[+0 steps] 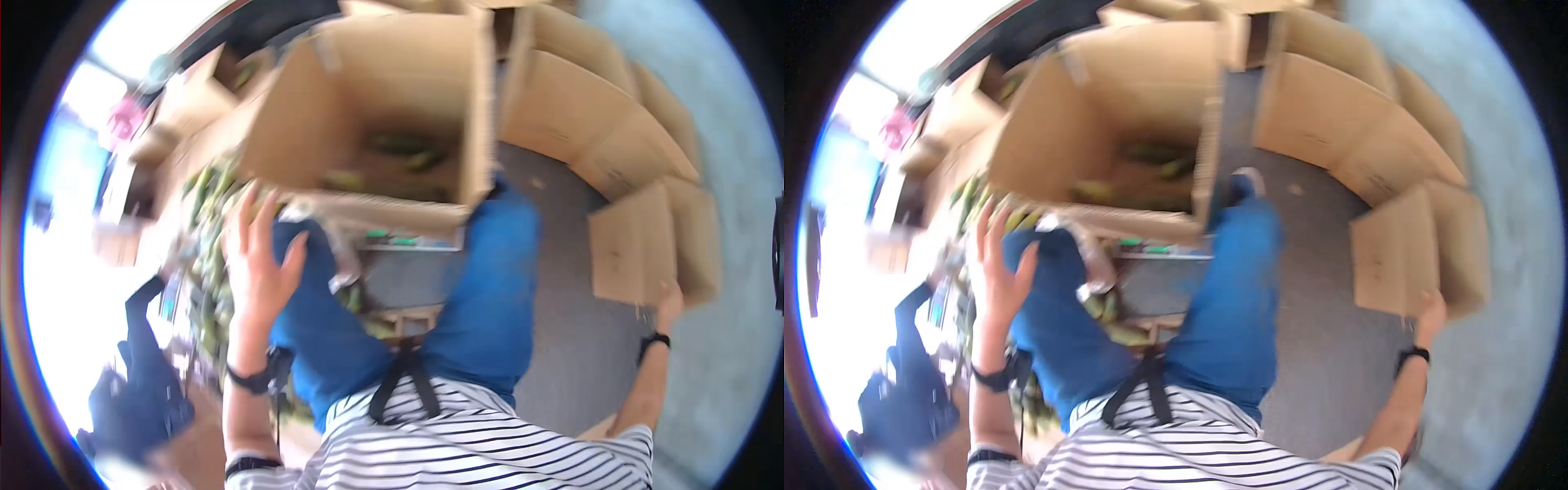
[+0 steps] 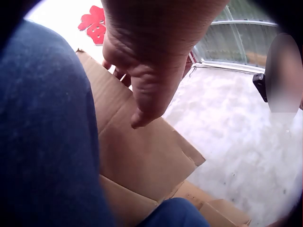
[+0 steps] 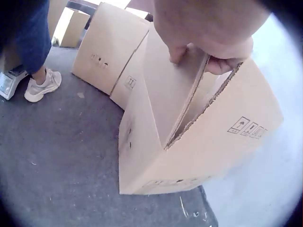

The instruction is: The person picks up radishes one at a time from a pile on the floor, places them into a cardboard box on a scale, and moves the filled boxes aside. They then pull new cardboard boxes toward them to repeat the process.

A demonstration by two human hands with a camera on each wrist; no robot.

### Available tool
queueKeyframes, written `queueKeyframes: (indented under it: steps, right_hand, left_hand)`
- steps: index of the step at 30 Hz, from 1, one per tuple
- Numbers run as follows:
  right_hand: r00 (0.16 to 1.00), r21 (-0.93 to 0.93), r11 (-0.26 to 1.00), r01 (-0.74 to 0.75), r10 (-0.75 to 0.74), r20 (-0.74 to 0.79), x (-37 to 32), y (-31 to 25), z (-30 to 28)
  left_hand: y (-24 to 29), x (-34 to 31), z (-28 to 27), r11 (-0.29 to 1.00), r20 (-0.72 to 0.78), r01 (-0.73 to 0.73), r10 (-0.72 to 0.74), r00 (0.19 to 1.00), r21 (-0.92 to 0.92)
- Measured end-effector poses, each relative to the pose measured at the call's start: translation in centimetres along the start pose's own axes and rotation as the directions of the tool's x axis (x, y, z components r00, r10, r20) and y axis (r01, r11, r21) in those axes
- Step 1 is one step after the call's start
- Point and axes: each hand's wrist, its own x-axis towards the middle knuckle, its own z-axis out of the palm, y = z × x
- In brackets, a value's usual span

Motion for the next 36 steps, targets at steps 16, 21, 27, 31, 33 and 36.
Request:
queueKeyframes:
  steps: [16,21,27,31,33,36]
  right_hand:
    - [0.831,0.235,0.832,0.502,-0.539,0.135,-0.5,-32.7,-6.6]
    - [0.826,0.374,0.822,0.430,-0.525,0.206,0.5,-32.5,-6.4]
    - [0.891,0.538,0.791,0.290,-0.429,0.150,3.6,-34.0,-8.4]
    - [0.906,0.626,0.717,0.306,-0.422,0.040,1.4,-41.9,-13.4]
    - [0.893,0.593,0.726,0.348,-0.450,0.026,0.8,-43.6,-14.0]
    - [0.781,0.475,0.755,0.452,-0.592,0.198,-0.8,-45.0,-12.3]
  left_hand:
    - [-13.3,-32.7,3.5,0.564,0.660,0.702,-0.730,0.179,0.434]
    - [-14.3,-41.7,3.5,0.298,0.269,0.830,-0.945,0.186,0.472]
    - [-17.0,-46.6,2.2,0.211,-0.051,0.843,-0.961,0.270,0.495]
    - [-19.6,-49.2,2.3,0.146,0.009,0.891,-0.987,0.158,0.429]
    - [-20.8,-49.7,2.9,0.124,0.038,0.898,-0.992,0.120,0.422]
    - [-21.9,-49.5,4.0,0.054,0.055,0.906,-0.998,0.035,0.419]
